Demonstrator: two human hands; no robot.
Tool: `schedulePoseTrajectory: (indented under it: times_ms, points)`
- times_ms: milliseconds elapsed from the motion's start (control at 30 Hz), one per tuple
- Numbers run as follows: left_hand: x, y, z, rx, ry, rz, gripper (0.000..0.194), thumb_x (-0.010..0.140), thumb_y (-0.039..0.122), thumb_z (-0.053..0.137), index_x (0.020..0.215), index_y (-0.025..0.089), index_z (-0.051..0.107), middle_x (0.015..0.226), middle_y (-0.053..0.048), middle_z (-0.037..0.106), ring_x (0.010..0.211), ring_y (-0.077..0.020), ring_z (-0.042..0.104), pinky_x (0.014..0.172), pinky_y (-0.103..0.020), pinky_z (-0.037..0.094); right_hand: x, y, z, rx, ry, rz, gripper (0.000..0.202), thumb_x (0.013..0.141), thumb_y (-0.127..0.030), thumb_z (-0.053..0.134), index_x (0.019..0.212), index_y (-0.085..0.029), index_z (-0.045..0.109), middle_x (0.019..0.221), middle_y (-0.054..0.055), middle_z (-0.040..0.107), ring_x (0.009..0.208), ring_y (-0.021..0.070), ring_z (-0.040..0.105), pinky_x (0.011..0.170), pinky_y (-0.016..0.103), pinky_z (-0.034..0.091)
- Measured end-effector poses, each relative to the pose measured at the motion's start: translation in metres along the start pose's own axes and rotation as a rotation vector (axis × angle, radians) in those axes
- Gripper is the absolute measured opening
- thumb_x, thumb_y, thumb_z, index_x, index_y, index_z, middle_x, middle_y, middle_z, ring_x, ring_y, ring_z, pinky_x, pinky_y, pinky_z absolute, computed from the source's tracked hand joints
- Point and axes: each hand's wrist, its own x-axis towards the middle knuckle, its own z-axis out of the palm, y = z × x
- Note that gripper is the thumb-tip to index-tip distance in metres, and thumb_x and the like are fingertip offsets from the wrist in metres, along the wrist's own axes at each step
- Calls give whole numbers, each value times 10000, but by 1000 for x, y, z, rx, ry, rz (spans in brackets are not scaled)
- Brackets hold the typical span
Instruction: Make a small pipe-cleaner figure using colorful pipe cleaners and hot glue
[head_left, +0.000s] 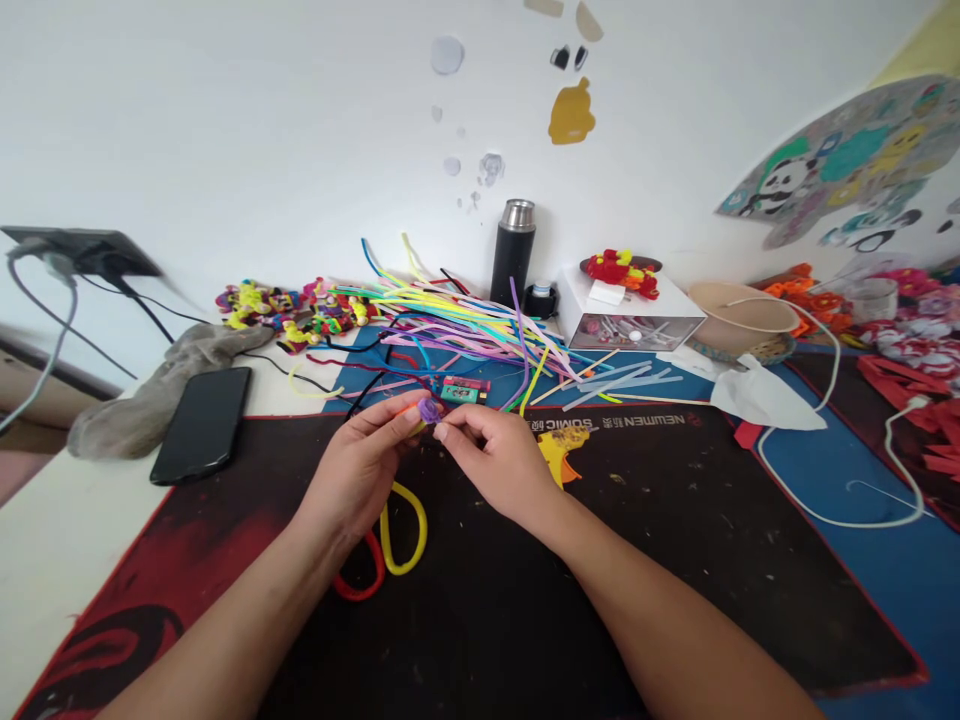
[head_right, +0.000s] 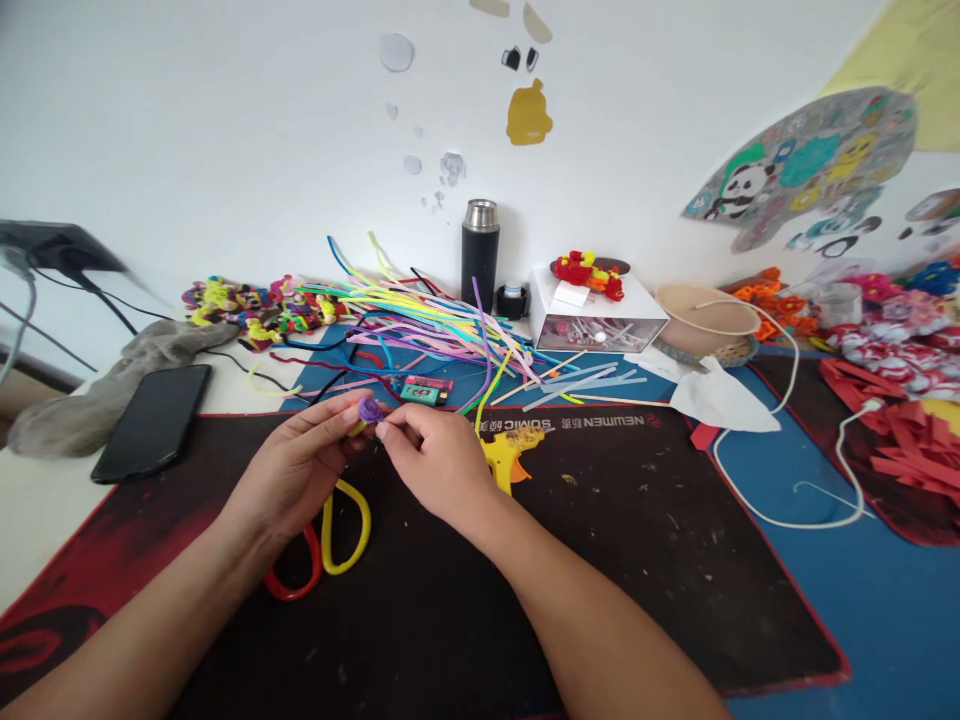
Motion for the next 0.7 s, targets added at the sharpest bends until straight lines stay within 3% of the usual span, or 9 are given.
schedulePoseTrajectory:
  times_ms: [100,300,533,700]
  points:
    - [1,-1,0,22,-24,26,403,608,352,1048,936,175,894,941,-70,835,881,-165,712,819,-232,554,0,0,1,-4,0,0,165,1004,-277,662,890,-212,763,653,-44,618,601,127,533,600,273,365]
    - [2,-8,-7,155,-91,138,336,752,397,975,1039,247,885,996,-38,813,926,-178,683,865,-266,524,-1,2,3,2,-11,6,170,1009,-285,656,893,-209,754,660,-44,616,606,126,532,599,272,361]
    - [3,-10,-10,290,-156,227,209,896,407,861,988,225,814,965,-23,751,870,-170,662,839,-265,530,-1,2,3,3,-13,14,165,1008,-285,652,918,-207,767,693,-29,662,630,133,573,617,273,390]
    - [2,-8,-9,257,-139,192,275,857,400,905,1004,221,757,932,-16,739,830,-163,687,797,-255,548,-1,2,2,2,-3,14,179,1016,-301,644,927,-211,771,717,-19,681,650,143,589,631,279,407]
